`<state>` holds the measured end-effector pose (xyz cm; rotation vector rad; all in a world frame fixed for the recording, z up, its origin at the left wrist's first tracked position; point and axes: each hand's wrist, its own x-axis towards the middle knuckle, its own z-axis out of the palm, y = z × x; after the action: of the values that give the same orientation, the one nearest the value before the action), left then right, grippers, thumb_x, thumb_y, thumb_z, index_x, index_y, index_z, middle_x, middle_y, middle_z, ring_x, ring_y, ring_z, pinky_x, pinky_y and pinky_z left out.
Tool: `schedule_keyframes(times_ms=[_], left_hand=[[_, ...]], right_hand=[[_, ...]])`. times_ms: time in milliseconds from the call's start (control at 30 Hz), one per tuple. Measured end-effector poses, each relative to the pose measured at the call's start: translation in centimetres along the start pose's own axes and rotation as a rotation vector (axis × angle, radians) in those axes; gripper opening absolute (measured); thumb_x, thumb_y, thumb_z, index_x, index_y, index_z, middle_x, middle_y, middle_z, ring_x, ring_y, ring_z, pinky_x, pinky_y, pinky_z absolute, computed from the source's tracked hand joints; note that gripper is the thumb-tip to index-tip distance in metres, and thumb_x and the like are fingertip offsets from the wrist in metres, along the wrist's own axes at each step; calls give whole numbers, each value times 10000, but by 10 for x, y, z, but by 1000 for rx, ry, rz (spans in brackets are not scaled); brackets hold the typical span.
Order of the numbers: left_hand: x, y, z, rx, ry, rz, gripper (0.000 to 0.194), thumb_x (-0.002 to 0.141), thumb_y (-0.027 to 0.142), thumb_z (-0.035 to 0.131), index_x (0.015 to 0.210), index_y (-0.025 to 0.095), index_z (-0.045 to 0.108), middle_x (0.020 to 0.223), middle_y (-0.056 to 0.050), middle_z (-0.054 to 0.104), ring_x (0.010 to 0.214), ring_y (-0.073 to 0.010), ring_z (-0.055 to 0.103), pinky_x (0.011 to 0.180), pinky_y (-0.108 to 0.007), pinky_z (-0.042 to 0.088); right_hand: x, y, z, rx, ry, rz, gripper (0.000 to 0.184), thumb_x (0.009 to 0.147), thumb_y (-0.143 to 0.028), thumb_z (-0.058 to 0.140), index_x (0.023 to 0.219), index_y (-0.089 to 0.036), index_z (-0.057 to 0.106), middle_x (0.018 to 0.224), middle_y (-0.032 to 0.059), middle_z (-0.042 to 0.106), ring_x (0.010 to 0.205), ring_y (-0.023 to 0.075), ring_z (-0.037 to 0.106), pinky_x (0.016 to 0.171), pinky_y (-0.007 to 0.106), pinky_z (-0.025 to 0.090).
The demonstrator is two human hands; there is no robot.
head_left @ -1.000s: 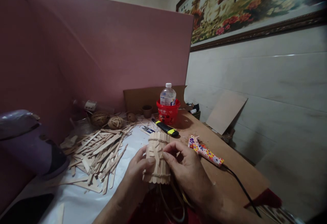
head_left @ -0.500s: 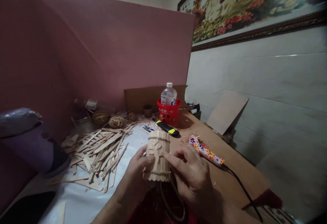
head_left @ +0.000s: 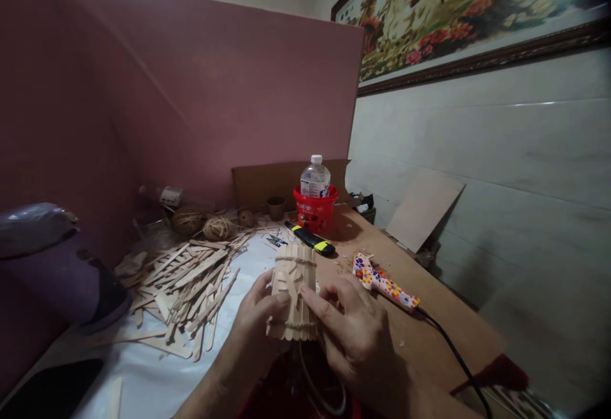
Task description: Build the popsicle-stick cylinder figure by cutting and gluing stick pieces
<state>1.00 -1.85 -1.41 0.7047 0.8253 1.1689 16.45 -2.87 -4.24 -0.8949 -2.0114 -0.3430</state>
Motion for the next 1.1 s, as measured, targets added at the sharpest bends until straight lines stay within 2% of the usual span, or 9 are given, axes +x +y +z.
schedule_keyframes(times_ms=[233,467,633,733,1100], left_hand=[[3,-3,-4,17,-16,23,487,620,259,689,1089,192,582,902,-63,699,629,-197,649,514,-263,475],[1,-1,-1,3,3,25,483,600,259,704,1063,187,585,921,-62,697,730,-217,661,561,-262,485],[-6,5,6,23,8,-5,372,658,250,657,1022,210,588,822,-23,683,645,-178,628,513,-249,471],[-8,8,8,28,15,-34,327,670,246,638,993,218,598,744,-5,666,592,-160,602,506,-247,465],[-4,4,4,20,-5,-24,469,610,288,687,1061,214,584,877,-50,690,682,-220,657,511,-274,477]], right_hand=[[1,-1,1,-7,23,-1,395,823,-54,469,1184,-121,614,823,91,533,768,217,475,607,335,423],[1,-1,0,16,29,12,392,824,-49,483,1185,-123,615,807,92,544,757,219,489,601,337,427],[0,-1,2,59,143,62,374,822,-3,484,1144,-142,616,823,88,562,773,210,510,643,350,454],[-1,0,3,54,154,94,334,827,-16,495,1112,-141,618,816,89,567,764,215,516,632,357,457],[1,-4,3,56,124,83,342,830,-25,486,1114,-144,634,795,83,570,742,210,520,614,343,445]])
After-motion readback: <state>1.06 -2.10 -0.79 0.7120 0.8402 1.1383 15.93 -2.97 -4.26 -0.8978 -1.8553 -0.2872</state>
